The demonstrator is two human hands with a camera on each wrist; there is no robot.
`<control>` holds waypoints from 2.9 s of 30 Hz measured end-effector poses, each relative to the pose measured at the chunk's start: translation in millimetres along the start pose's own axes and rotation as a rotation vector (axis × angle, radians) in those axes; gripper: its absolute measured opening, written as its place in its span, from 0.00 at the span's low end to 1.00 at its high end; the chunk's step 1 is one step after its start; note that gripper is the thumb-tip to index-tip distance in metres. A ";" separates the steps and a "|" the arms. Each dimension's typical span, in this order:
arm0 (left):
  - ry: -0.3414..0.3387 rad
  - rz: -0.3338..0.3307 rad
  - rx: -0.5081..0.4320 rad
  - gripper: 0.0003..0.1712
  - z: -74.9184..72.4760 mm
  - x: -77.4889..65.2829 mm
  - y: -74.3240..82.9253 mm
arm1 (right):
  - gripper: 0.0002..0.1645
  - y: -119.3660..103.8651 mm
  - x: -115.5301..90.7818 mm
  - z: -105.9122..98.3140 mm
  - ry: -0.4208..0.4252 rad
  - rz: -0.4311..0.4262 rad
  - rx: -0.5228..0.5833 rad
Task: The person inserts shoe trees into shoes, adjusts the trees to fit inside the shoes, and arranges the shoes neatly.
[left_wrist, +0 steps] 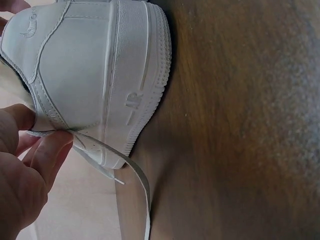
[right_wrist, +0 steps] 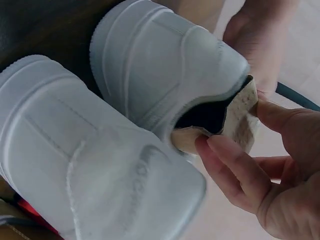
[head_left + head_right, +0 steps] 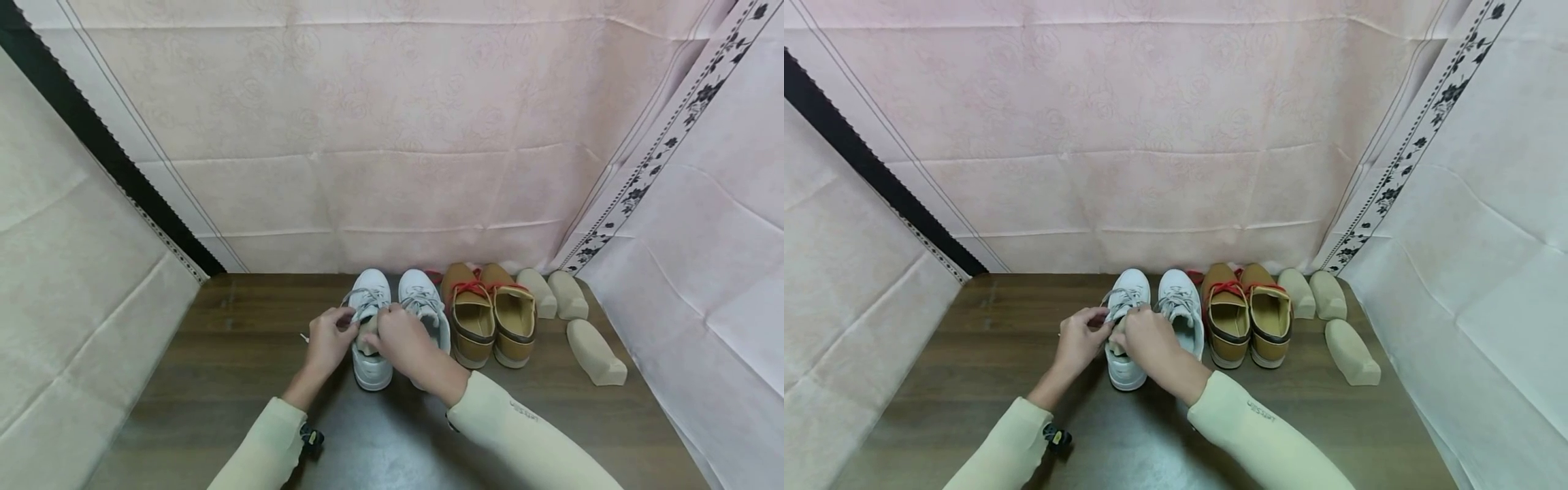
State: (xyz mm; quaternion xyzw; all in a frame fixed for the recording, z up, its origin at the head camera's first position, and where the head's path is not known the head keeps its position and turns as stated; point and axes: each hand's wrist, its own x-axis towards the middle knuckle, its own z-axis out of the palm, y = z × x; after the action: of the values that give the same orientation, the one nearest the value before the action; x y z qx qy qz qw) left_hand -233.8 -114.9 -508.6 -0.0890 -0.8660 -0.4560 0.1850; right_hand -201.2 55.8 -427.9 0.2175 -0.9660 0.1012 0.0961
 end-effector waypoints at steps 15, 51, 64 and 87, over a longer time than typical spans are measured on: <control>0.002 -0.014 -0.019 0.11 2.2 -1.1 -0.5 | 0.21 37.2 7.5 6.3 -0.067 -0.057 0.332; -0.042 -0.053 -0.009 0.11 -2.4 1.1 0.5 | 0.14 46.9 38.7 14.4 -0.149 -0.085 0.365; -0.039 -0.047 -0.001 0.11 -0.4 2.2 -0.3 | 0.19 45.1 55.3 10.4 -0.282 -0.060 0.375; -0.017 -0.055 -0.021 0.11 1.0 1.6 -0.2 | 0.18 38.7 39.6 40.5 -0.040 -0.088 0.178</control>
State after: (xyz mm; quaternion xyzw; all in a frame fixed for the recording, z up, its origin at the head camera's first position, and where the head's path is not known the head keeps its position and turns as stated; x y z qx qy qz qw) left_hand -235.6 -114.2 -508.6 -0.0707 -0.8648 -0.4691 0.1642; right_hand -259.0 64.5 -463.6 0.2694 -0.9444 0.1781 0.0613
